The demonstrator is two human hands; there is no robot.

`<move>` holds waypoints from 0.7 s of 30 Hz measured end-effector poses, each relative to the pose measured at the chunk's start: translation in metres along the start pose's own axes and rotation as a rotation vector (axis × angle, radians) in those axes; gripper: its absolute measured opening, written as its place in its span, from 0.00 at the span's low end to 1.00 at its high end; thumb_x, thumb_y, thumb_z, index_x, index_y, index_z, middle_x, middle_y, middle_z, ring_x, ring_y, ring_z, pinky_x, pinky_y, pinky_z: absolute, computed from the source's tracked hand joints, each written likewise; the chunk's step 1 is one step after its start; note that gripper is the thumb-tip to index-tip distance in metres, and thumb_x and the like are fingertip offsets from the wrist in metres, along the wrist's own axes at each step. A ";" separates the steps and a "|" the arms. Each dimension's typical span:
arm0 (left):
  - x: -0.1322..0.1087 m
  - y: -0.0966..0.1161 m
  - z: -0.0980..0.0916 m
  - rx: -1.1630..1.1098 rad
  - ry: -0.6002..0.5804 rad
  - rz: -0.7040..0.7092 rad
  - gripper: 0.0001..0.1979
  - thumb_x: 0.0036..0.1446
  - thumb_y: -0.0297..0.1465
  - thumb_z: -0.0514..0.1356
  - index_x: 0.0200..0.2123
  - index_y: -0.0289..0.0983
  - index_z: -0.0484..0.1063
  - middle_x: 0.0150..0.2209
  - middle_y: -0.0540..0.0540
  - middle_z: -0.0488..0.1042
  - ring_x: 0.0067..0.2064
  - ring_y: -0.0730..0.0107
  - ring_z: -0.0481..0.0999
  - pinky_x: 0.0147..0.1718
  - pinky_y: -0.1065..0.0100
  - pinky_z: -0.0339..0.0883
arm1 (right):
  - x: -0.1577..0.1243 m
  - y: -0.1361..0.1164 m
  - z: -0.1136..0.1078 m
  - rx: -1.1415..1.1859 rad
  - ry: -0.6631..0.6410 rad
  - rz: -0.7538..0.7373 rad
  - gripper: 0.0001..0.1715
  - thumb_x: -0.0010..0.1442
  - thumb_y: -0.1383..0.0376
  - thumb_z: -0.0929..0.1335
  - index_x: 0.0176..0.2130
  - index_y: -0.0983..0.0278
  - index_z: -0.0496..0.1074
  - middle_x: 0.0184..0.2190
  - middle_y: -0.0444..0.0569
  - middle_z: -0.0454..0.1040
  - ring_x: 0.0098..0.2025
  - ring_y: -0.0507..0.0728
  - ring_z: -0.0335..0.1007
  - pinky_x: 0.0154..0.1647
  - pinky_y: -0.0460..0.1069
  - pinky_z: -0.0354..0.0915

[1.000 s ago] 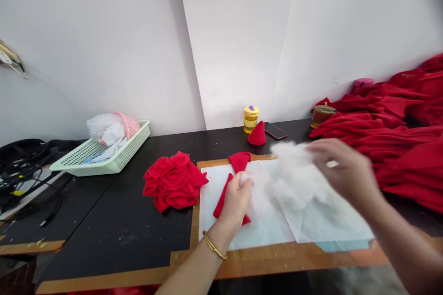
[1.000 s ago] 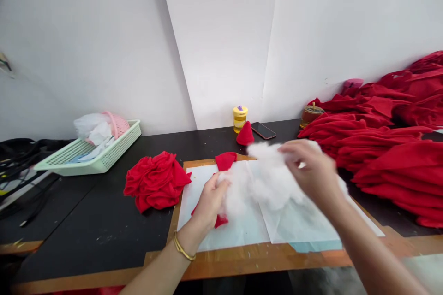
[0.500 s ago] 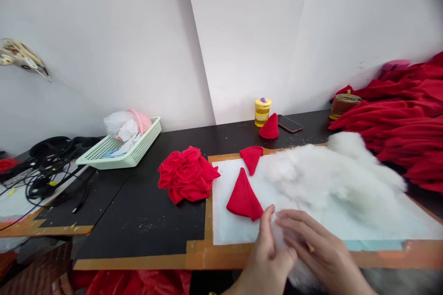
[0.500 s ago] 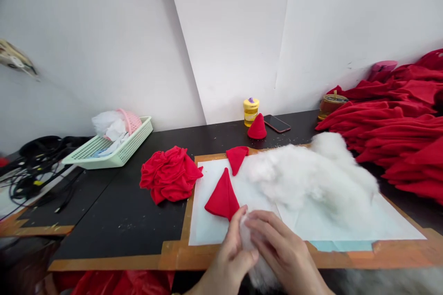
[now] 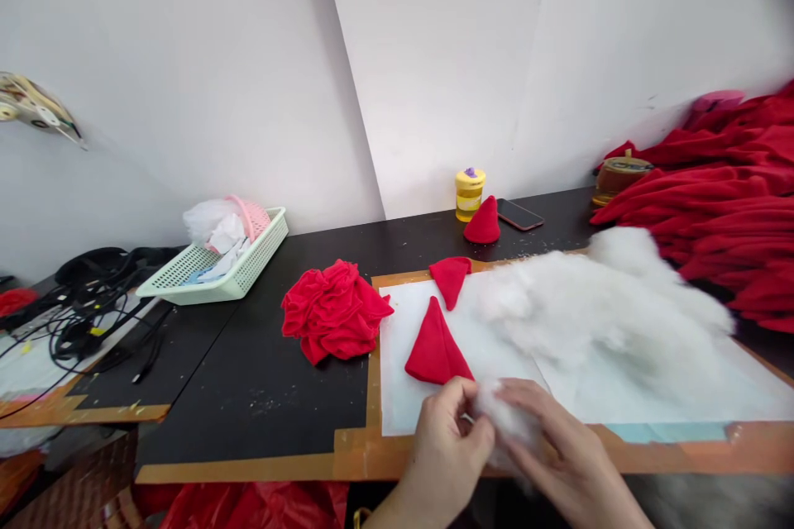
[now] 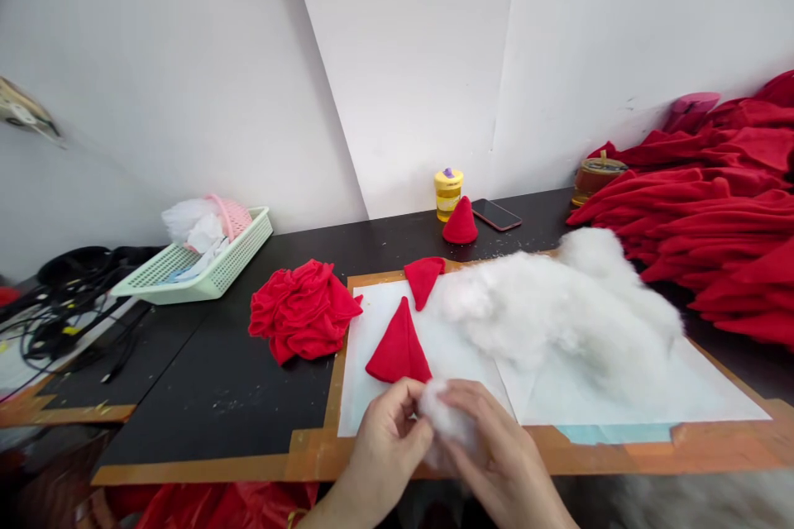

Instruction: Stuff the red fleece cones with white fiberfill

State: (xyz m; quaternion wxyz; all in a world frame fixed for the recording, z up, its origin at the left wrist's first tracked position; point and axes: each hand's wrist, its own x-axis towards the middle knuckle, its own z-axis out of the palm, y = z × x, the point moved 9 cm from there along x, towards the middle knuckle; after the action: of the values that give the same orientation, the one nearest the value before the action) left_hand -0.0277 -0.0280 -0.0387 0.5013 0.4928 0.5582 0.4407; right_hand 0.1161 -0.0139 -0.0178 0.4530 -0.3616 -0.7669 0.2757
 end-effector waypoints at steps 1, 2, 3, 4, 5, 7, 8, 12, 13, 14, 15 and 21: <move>-0.002 0.006 -0.003 0.090 -0.030 0.051 0.10 0.56 0.27 0.57 0.41 0.37 0.75 0.36 0.43 0.79 0.34 0.64 0.76 0.34 0.67 0.70 | -0.002 0.008 -0.007 -0.016 0.043 0.037 0.18 0.56 0.68 0.68 0.46 0.55 0.77 0.45 0.51 0.82 0.47 0.62 0.81 0.44 0.51 0.77; -0.003 0.014 -0.009 0.219 -0.043 0.140 0.13 0.57 0.26 0.57 0.44 0.38 0.76 0.41 0.42 0.79 0.39 0.61 0.77 0.38 0.65 0.72 | -0.004 0.016 -0.016 -0.033 0.092 0.081 0.14 0.56 0.67 0.67 0.41 0.56 0.78 0.43 0.50 0.83 0.45 0.62 0.82 0.43 0.50 0.77; -0.004 0.024 -0.017 0.377 -0.031 0.255 0.17 0.57 0.23 0.56 0.49 0.39 0.75 0.47 0.41 0.79 0.46 0.58 0.77 0.46 0.62 0.72 | -0.006 0.025 -0.025 -0.044 0.136 0.129 0.12 0.56 0.66 0.67 0.39 0.57 0.78 0.41 0.50 0.83 0.43 0.62 0.82 0.42 0.50 0.77; -0.005 0.034 -0.025 0.553 -0.003 0.381 0.23 0.56 0.21 0.55 0.54 0.40 0.73 0.53 0.40 0.76 0.54 0.54 0.74 0.54 0.57 0.68 | -0.007 0.034 -0.034 -0.048 0.162 0.182 0.10 0.55 0.64 0.68 0.38 0.57 0.78 0.40 0.50 0.83 0.42 0.63 0.82 0.41 0.50 0.77; -0.004 0.040 -0.033 0.731 0.032 0.485 0.28 0.54 0.18 0.55 0.57 0.41 0.71 0.59 0.39 0.72 0.61 0.50 0.69 0.61 0.50 0.62 | -0.007 0.042 -0.041 -0.048 0.171 0.242 0.10 0.56 0.61 0.69 0.38 0.58 0.79 0.39 0.50 0.84 0.40 0.63 0.82 0.40 0.50 0.77; 0.003 0.040 -0.043 1.015 0.077 0.575 0.32 0.51 0.16 0.55 0.59 0.40 0.69 0.64 0.36 0.66 0.67 0.43 0.60 0.63 0.40 0.56 | -0.009 0.054 -0.046 -0.028 0.137 0.352 0.12 0.57 0.58 0.70 0.40 0.59 0.79 0.36 0.48 0.84 0.35 0.61 0.82 0.35 0.47 0.77; 0.009 0.036 -0.047 1.097 0.090 0.570 0.31 0.50 0.16 0.55 0.57 0.39 0.71 0.63 0.35 0.66 0.66 0.41 0.61 0.62 0.38 0.57 | -0.009 0.054 -0.044 -0.007 0.104 0.376 0.13 0.58 0.57 0.70 0.40 0.60 0.80 0.34 0.48 0.84 0.33 0.60 0.81 0.33 0.45 0.76; 0.031 0.034 -0.053 1.005 0.145 0.456 0.11 0.56 0.20 0.58 0.37 0.39 0.77 0.43 0.41 0.76 0.48 0.51 0.74 0.49 0.49 0.70 | -0.001 0.021 -0.015 0.108 0.016 0.266 0.15 0.64 0.56 0.67 0.40 0.60 0.81 0.36 0.48 0.83 0.34 0.57 0.80 0.35 0.43 0.74; 0.034 0.037 -0.051 0.954 0.165 0.439 0.09 0.58 0.22 0.58 0.35 0.39 0.76 0.39 0.43 0.76 0.44 0.54 0.75 0.46 0.52 0.71 | 0.003 0.009 -0.004 0.122 0.003 0.225 0.16 0.66 0.57 0.66 0.41 0.60 0.81 0.37 0.48 0.83 0.35 0.56 0.80 0.35 0.43 0.73; 0.036 0.041 -0.049 0.911 0.182 0.432 0.08 0.60 0.23 0.57 0.35 0.39 0.75 0.37 0.44 0.77 0.41 0.56 0.76 0.44 0.55 0.71 | 0.007 0.000 0.006 0.114 -0.005 0.195 0.16 0.67 0.57 0.65 0.42 0.60 0.80 0.37 0.48 0.82 0.35 0.56 0.79 0.36 0.43 0.72; 0.037 0.045 -0.047 0.872 0.196 0.436 0.08 0.60 0.23 0.56 0.36 0.39 0.75 0.36 0.45 0.77 0.40 0.57 0.76 0.42 0.57 0.72 | 0.012 -0.006 0.014 0.083 -0.001 0.165 0.17 0.68 0.58 0.64 0.43 0.60 0.80 0.37 0.48 0.82 0.35 0.56 0.79 0.35 0.44 0.72; 0.031 0.056 -0.034 0.658 0.285 0.460 0.10 0.60 0.22 0.56 0.39 0.39 0.76 0.37 0.44 0.82 0.38 0.60 0.80 0.40 0.61 0.74 | 0.035 0.013 0.038 -0.452 -0.044 0.027 0.22 0.68 0.58 0.60 0.29 0.62 0.75 0.22 0.51 0.77 0.20 0.60 0.74 0.19 0.49 0.61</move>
State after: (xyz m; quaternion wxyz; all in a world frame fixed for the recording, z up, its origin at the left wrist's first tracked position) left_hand -0.0554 0.0098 0.0158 0.1237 0.6723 0.6084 0.4031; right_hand 0.0745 0.0180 -0.0268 0.3398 -0.4578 -0.8140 0.1109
